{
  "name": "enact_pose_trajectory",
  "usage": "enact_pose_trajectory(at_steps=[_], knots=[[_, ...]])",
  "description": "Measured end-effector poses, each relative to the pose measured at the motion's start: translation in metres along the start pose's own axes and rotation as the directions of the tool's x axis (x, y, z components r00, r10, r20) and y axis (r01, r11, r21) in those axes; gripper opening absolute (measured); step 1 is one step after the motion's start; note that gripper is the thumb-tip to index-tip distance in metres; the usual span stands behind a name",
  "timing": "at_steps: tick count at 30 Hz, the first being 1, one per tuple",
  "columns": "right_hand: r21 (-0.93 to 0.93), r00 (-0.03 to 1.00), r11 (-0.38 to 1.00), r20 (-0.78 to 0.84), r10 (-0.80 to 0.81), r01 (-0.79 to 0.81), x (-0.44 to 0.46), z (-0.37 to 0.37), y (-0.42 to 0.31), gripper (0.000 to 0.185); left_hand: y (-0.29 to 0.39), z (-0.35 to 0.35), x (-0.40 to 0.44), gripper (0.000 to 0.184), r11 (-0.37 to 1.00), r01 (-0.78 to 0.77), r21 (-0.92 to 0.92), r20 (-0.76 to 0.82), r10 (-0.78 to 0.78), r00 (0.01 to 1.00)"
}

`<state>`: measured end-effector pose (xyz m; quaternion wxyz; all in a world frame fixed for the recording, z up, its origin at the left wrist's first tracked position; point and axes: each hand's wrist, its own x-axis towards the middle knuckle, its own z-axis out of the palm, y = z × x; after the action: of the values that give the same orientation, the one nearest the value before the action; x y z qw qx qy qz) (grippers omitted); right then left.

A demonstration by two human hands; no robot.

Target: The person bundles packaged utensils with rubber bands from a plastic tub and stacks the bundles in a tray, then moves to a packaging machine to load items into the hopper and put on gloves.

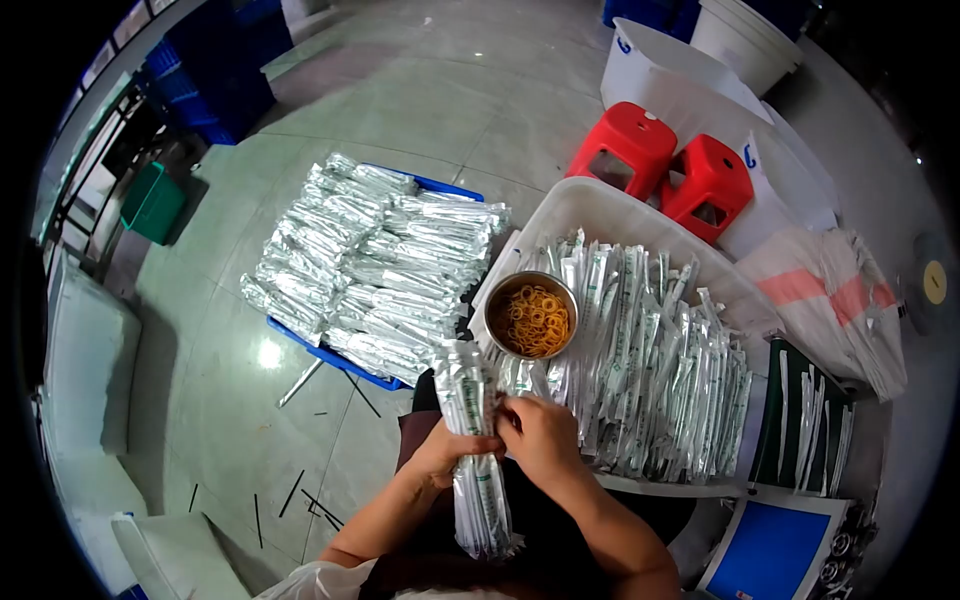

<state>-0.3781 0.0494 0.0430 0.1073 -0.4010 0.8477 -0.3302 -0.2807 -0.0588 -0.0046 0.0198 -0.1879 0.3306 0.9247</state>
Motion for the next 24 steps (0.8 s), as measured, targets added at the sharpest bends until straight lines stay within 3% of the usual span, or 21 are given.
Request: enact_pose_trajectory(at_steps=[1, 3, 5, 7, 8, 9, 10, 11, 12, 13, 15, 16, 17, 18, 19, 21, 22, 23, 24], knots=[[-0.002, 0.994, 1.0, -0.107, 0.009, -0.009, -0.013, -0.003, -0.005, 0.008, -0.002, 0.006, 0.0, 0.033, 1.0, 0.019, 0.0, -0.027, -0.019, 0.999], [0.022, 0.991, 0.999, -0.13, 0.026, -0.023, -0.03, -0.012, 0.0, 0.007, -0.006, 0.015, 0.001, 0.028, 0.995, 0.085, 0.046, 0.018, -0.086, 0.996], [-0.198, 0.982, 0.978, -0.159, -0.102, 0.069, -0.039, -0.025, 0.0, 0.008, -0.012, 0.022, 0.004, 0.028, 0.984, 0.09, 0.153, 0.1, -0.106, 0.989], [-0.405, 0.971, 0.906, -0.14, -0.196, 0.125, -0.041, -0.035, 0.017, 0.009, -0.018, 0.03, 0.002, 0.029, 0.994, 0.063, 0.084, 0.205, -0.079, 0.975], [-0.444, 0.977, 0.886, -0.091, -0.194, 0.134, -0.038, -0.044, 0.025, 0.006, -0.021, 0.037, 0.0, 0.035, 0.995, 0.092, 0.034, 0.355, -0.098, 0.93], [-0.354, 0.968, 0.935, -0.222, -0.114, 0.029, -0.036, -0.042, 0.042, 0.003, -0.026, 0.045, -0.004, 0.041, 0.991, 0.133, -0.01, 0.498, -0.111, 0.86], [-0.446, 0.977, 0.891, -0.142, -0.156, 0.078, -0.021, -0.046, 0.06, 0.004, -0.031, 0.06, -0.012, 0.057, 0.959, 0.281, -0.016, 0.599, -0.216, 0.771], [-0.26, 0.981, 0.963, -0.195, 0.012, -0.064, -0.01, -0.057, 0.064, 0.008, -0.039, 0.066, -0.011, 0.067, 0.952, 0.303, 0.031, 0.723, -0.231, 0.652], [-0.119, 0.924, 0.991, -0.368, -0.101, 0.061, -0.004, -0.066, 0.082, 0.009, -0.038, 0.068, -0.015, 0.068, 0.949, 0.315, 0.022, 0.715, -0.235, 0.659], [0.254, 0.924, 0.967, -0.375, 0.068, 0.032, -0.009, -0.073, 0.095, 0.015, -0.034, 0.068, -0.017, 0.068, 0.944, 0.33, 0.012, 0.713, -0.24, 0.658], [0.471, 0.941, 0.88, -0.322, 0.103, 0.065, -0.046, -0.076, 0.081, 0.018, -0.029, 0.056, -0.019, 0.058, 0.947, 0.302, -0.112, 0.674, -0.151, 0.723], [0.681, 0.961, 0.731, -0.184, 0.208, -0.028, -0.068, -0.075, 0.07, 0.022, -0.033, 0.045, -0.015, 0.054, 0.942, 0.302, -0.149, 0.677, -0.125, 0.725], [0.897, 0.975, 0.441, -0.119, 0.185, 0.026, -0.087, -0.066, 0.067, 0.024, -0.035, 0.039, -0.014, 0.051, 0.925, 0.331, -0.188, 0.653, -0.134, 0.746], [0.992, 0.985, 0.125, -0.013, 0.172, -0.008, -0.102, -0.061, 0.059, 0.022, -0.037, 0.037, -0.011, 0.049, 0.919, 0.339, -0.2, 0.648, -0.136, 0.749], [0.972, 0.997, -0.234, 0.016, 0.079, 0.003, -0.106, -0.058, 0.042, 0.019, -0.04, 0.036, -0.01, 0.048, 0.912, 0.349, -0.214, 0.639, -0.14, 0.757], [0.972, 0.962, 0.172, -0.195, 0.193, 0.162, -0.096, -0.071, 0.012, 0.024, -0.043, 0.044, -0.01, 0.048, 0.914, 0.362, -0.184, 0.645, -0.166, 0.746], [0.803, 0.949, 0.56, -0.301, 0.089, 0.203, -0.087, -0.076, 0.014, 0.026, -0.043, 0.049, -0.01, 0.047, 0.921, 0.357, -0.158, 0.648, -0.176, 0.741], [0.483, 0.934, 0.844, -0.354, -0.056, 0.234, -0.076, -0.078, 0.019, 0.03, -0.041, 0.055, -0.011, 0.047, 0.92, 0.363, -0.144, 0.658, -0.185, 0.73], [0.478, 0.924, 0.845, -0.379, -0.049, 0.241, -0.066, -0.074, 0.021, 0.032, -0.037, 0.061, -0.012, 0.048, 0.943, 0.324, -0.078, 0.654, -0.197, 0.73]])
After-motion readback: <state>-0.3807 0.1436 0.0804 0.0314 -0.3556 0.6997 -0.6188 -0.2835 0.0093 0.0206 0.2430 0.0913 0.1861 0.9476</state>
